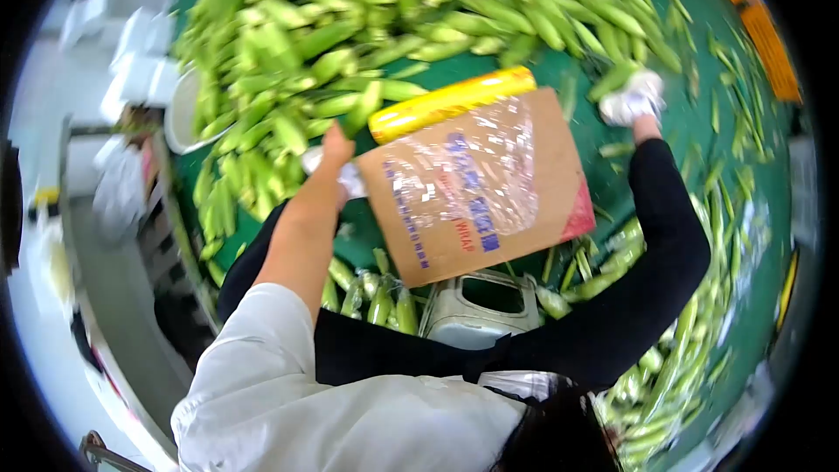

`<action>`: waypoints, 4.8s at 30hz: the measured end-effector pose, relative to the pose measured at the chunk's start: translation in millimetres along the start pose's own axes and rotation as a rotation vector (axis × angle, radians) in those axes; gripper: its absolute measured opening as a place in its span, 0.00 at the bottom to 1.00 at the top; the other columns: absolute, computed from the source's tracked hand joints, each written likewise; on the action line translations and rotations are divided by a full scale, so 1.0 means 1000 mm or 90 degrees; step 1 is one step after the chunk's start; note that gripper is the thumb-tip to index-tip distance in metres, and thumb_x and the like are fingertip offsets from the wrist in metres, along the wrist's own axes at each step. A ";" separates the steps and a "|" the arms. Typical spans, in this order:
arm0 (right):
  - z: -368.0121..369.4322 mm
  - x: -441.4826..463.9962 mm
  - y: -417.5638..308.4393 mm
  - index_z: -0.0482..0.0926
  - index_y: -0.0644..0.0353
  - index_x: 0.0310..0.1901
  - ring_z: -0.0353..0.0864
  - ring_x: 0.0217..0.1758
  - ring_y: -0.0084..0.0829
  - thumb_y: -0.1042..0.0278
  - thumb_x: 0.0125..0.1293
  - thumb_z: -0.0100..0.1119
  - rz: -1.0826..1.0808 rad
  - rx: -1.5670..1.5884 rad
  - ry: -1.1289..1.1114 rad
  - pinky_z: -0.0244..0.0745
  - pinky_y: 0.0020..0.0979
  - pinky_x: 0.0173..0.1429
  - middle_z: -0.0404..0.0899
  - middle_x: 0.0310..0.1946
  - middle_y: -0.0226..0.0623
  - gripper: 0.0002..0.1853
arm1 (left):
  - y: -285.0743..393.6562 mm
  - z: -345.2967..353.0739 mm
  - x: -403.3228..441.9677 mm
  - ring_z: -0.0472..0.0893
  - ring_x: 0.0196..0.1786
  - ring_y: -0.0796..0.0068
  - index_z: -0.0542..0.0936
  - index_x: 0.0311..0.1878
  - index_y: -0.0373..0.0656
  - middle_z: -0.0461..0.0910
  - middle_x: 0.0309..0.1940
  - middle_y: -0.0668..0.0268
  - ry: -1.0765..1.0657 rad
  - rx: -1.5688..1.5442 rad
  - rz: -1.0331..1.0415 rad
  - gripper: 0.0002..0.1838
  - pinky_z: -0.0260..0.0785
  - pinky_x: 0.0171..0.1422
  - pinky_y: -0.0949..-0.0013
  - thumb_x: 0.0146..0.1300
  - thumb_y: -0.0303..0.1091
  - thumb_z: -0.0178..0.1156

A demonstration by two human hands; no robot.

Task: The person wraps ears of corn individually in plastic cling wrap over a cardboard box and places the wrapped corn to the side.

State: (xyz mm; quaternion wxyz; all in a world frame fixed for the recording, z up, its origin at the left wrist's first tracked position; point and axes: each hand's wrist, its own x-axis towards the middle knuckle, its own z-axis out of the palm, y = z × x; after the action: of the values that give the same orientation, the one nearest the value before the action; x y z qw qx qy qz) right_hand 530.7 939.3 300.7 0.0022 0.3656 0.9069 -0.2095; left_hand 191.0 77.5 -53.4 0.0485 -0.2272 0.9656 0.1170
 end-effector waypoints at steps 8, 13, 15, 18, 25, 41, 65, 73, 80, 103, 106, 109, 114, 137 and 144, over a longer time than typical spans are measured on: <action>0.258 0.053 -0.352 0.77 0.66 0.56 0.84 0.42 0.30 0.58 0.69 0.64 -0.221 0.226 -0.404 0.78 0.32 0.49 0.84 0.42 0.38 0.22 | 0.040 -0.017 0.011 0.73 0.63 0.49 0.77 0.63 0.58 0.74 0.57 0.54 0.063 0.016 -0.145 0.40 0.64 0.64 0.42 0.44 0.55 0.78; 0.321 0.026 -0.400 0.79 0.64 0.46 0.84 0.41 0.50 0.51 0.67 0.64 -0.297 -0.154 -0.296 0.78 0.42 0.43 0.83 0.38 0.49 0.21 | 0.127 -0.112 -0.032 0.80 0.52 0.50 0.74 0.60 0.36 0.81 0.51 0.49 0.345 -0.391 -0.017 0.32 0.71 0.59 0.58 0.55 0.36 0.75; 0.343 0.042 -0.375 0.78 0.63 0.46 0.84 0.38 0.44 0.53 0.70 0.62 -0.269 -0.013 -0.338 0.78 0.41 0.40 0.83 0.36 0.43 0.18 | 0.178 -0.135 -0.062 0.80 0.55 0.56 0.73 0.64 0.36 0.81 0.52 0.52 0.271 -0.547 0.046 0.33 0.70 0.63 0.58 0.56 0.34 0.74; 0.361 0.056 -0.336 0.79 0.60 0.46 0.82 0.37 0.33 0.56 0.73 0.59 -0.046 0.291 -0.420 0.76 0.37 0.40 0.82 0.37 0.34 0.14 | 0.227 -0.143 -0.107 0.77 0.57 0.48 0.75 0.66 0.45 0.78 0.56 0.51 -0.001 -0.386 0.301 0.37 0.71 0.62 0.54 0.50 0.36 0.75; 0.319 0.052 -0.364 0.78 0.59 0.44 0.78 0.53 0.31 0.66 0.74 0.57 -0.266 0.561 -0.255 0.71 0.33 0.58 0.81 0.47 0.34 0.06 | 0.244 -0.130 -0.161 0.71 0.65 0.56 0.74 0.70 0.60 0.74 0.60 0.61 -0.110 -0.144 0.409 0.37 0.59 0.70 0.49 0.53 0.38 0.74; 0.385 0.056 -0.454 0.69 0.24 0.71 0.79 0.56 0.35 0.40 0.60 0.61 -1.074 0.000 -0.256 0.72 0.42 0.59 0.79 0.56 0.25 0.34 | 0.158 -0.107 -0.207 0.79 0.51 0.54 0.76 0.46 0.43 0.80 0.43 0.56 0.006 -0.190 0.504 0.09 0.66 0.64 0.50 0.66 0.33 0.61; 0.376 0.000 -0.496 0.80 0.47 0.58 0.83 0.54 0.40 0.48 0.49 0.76 -1.049 -0.185 -0.366 0.77 0.41 0.58 0.84 0.49 0.36 0.33 | 0.291 -0.099 -0.028 0.66 0.75 0.60 0.81 0.63 0.59 0.70 0.71 0.63 -0.239 -0.298 0.626 0.18 0.58 0.77 0.49 0.72 0.42 0.60; 0.437 -0.007 -0.471 0.81 0.51 0.62 0.78 0.65 0.43 0.34 0.47 0.72 -0.894 -0.502 -1.111 0.73 0.44 0.67 0.79 0.63 0.44 0.42 | 0.296 -0.067 -0.098 0.53 0.82 0.60 0.64 0.74 0.84 0.56 0.81 0.68 -0.028 0.191 0.769 0.29 0.41 0.81 0.36 0.70 0.56 0.53; 0.272 -0.066 -0.374 0.75 0.63 0.65 0.78 0.57 0.34 0.41 0.66 0.65 -0.588 -0.230 -1.577 0.70 0.32 0.64 0.83 0.53 0.43 0.36 | 0.294 -0.068 -0.121 0.57 0.80 0.58 0.68 0.73 0.74 0.57 0.79 0.62 -0.043 -0.006 0.744 0.28 0.46 0.81 0.37 0.70 0.48 0.54; 0.136 0.132 -0.266 0.56 0.51 0.78 0.66 0.23 0.20 0.64 0.84 0.33 -0.023 0.964 -0.549 0.63 0.29 0.30 0.63 0.22 0.24 0.24 | 0.388 -0.204 -0.414 0.82 0.29 0.68 0.73 0.62 0.43 0.83 0.43 0.60 -1.291 -1.087 -0.086 0.32 0.74 0.30 0.70 0.72 0.63 0.54; 0.087 0.141 -0.150 0.58 0.54 0.76 0.68 0.30 0.24 0.65 0.83 0.36 0.017 0.580 -0.249 0.64 0.30 0.37 0.65 0.28 0.28 0.23 | 0.374 -0.183 -0.321 0.84 0.34 0.62 0.77 0.53 0.38 0.83 0.44 0.56 -1.011 -0.827 0.163 0.27 0.76 0.35 0.62 0.71 0.56 0.51; 0.050 0.111 -0.031 0.61 0.57 0.74 0.69 0.36 0.27 0.65 0.82 0.39 0.078 0.280 -0.139 0.64 0.32 0.44 0.68 0.35 0.32 0.22 | 0.296 -0.113 -0.150 0.83 0.40 0.60 0.80 0.46 0.38 0.83 0.41 0.55 -0.222 -0.600 0.265 0.10 0.76 0.46 0.59 0.65 0.30 0.56; -0.003 0.017 0.058 0.65 0.62 0.71 0.72 0.48 0.33 0.67 0.81 0.43 0.158 -0.065 -0.094 0.66 0.35 0.56 0.71 0.46 0.40 0.21 | 0.097 -0.026 0.073 0.70 0.72 0.53 0.71 0.69 0.41 0.73 0.69 0.54 0.221 -0.087 0.241 0.32 0.59 0.78 0.55 0.58 0.20 0.52; 0.334 0.066 -0.330 0.81 0.62 0.39 0.78 0.29 0.30 0.68 0.66 0.68 -0.067 0.449 -0.453 0.76 0.33 0.43 0.80 0.27 0.33 0.07 | 0.218 -0.124 -0.158 0.74 0.60 0.53 0.71 0.70 0.52 0.75 0.54 0.56 -0.051 -0.169 0.339 0.39 0.68 0.65 0.55 0.53 0.39 0.75; 0.353 0.019 -0.456 0.77 0.60 0.45 0.80 0.51 0.44 0.65 0.64 0.66 -0.868 0.304 -0.169 0.71 0.42 0.61 0.81 0.48 0.42 0.12 | 0.229 -0.130 -0.164 0.70 0.65 0.55 0.71 0.72 0.59 0.72 0.59 0.60 -0.040 -0.046 0.365 0.39 0.60 0.70 0.51 0.54 0.42 0.74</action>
State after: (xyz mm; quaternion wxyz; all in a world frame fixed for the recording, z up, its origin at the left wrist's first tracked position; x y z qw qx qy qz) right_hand 161.6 523.2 147.8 -0.0983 -0.3177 0.8546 -0.3989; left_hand 229.2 314.6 143.5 0.0355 0.0571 0.9837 0.1670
